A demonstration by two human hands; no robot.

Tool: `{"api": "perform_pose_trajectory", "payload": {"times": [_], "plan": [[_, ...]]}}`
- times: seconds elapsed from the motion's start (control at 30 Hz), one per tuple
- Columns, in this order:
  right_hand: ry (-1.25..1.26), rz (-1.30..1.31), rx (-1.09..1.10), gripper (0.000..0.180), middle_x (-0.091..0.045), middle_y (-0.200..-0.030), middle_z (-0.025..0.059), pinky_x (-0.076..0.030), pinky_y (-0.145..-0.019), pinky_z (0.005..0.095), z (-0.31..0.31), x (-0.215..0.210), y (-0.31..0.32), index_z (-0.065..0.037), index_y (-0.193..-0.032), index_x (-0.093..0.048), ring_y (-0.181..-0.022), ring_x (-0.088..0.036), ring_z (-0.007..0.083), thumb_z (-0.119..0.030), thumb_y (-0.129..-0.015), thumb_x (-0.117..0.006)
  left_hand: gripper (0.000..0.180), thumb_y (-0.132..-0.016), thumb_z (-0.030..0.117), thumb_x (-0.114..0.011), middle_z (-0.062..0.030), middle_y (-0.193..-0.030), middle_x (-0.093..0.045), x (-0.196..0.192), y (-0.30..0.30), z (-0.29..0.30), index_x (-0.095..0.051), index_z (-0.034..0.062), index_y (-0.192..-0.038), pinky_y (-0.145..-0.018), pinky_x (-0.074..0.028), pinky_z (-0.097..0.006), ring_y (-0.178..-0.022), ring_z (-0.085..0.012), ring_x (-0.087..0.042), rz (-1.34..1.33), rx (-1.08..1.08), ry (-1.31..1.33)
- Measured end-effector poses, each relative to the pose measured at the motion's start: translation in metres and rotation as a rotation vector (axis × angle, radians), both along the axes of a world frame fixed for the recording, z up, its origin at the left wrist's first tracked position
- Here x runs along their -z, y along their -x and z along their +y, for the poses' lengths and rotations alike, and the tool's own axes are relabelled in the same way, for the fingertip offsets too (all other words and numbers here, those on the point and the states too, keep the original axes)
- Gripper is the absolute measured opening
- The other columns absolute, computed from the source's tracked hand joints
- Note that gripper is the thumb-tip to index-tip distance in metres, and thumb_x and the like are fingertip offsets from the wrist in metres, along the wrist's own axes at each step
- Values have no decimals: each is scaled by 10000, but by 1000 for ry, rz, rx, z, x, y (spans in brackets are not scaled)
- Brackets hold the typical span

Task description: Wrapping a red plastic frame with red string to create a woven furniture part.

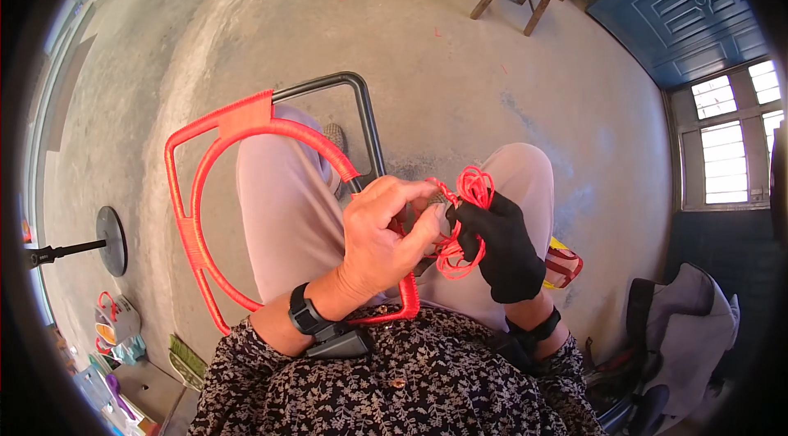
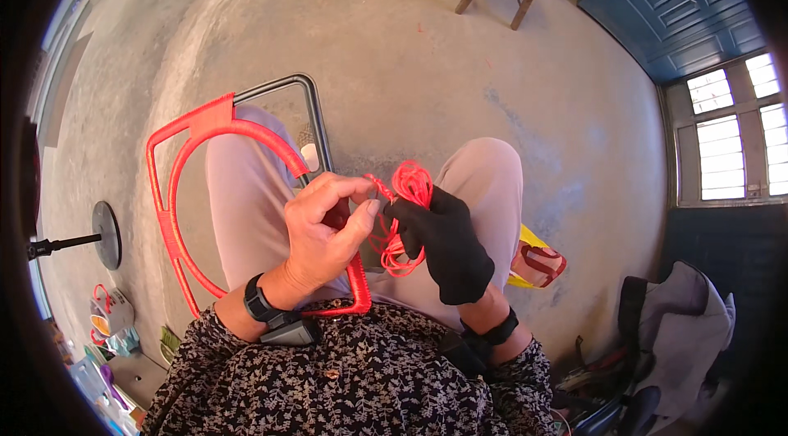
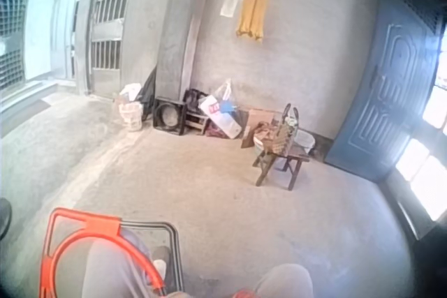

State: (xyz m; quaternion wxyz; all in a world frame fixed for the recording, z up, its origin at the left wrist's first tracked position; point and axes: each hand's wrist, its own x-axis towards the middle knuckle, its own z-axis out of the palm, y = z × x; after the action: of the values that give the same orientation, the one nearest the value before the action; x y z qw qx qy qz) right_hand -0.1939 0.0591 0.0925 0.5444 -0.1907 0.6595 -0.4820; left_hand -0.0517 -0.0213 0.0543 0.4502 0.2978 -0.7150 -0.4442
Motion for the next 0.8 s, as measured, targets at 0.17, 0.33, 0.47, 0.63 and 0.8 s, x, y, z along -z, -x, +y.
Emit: {"api": "perform_pose_trajectory", "payload": {"times": [0.17, 0.33, 0.47, 0.63, 0.8], "plan": [[66, -84, -2, 144, -523, -618, -22, -357, -473, 215, 5, 11, 0, -29, -900, -606, -521, -464, 47, -168, -863, -613, 128, -768, 65, -690, -35, -619, -546, 9, 1, 1, -644, -10, -861, -466, -362, -236, -501, -71, -451, 61, 101, -250], [33, 53, -54, 162, -560, -693, -28, -390, -514, 211, 3, 3, -7, -27, -968, -614, -591, -491, 31, -157, -871, -616, 88, -814, 48, -658, -10, -613, -561, 14, 4, 2, -633, -28, -851, -478, -367, -211, -515, -24, -443, 113, 169, -370], [90, 58, 33, 190, -592, -782, -30, -426, -558, 210, 5, 8, -10, -30, -1027, -622, -668, -518, 22, -138, -870, -626, 49, -843, 17, -621, 2, -650, -594, 10, 4, 3, -629, -32, -847, -499, -392, -197, -559, -8, -470, 136, 200, -504], [87, 40, 77, 197, -600, -788, -27, -438, -577, 210, 6, 9, -14, -25, -1034, -623, -685, -525, 26, -133, -870, -623, 54, -859, 2, -592, 13, -668, -599, 5, 5, 4, -626, -39, -866, -526, -409, -186, -585, -5, -484, 196, 207, -558], [79, 231, -22, 217, -619, -811, -16, -468, -619, 228, 8, 6, -23, -20, -1047, -624, -729, -550, 42, -114, -852, -637, 65, -864, -9, -572, 22, -671, -587, 3, 2, 1, -633, -29, -878, -545, -411, -178, -603, -6, -493, 273, 130, -701]]}}
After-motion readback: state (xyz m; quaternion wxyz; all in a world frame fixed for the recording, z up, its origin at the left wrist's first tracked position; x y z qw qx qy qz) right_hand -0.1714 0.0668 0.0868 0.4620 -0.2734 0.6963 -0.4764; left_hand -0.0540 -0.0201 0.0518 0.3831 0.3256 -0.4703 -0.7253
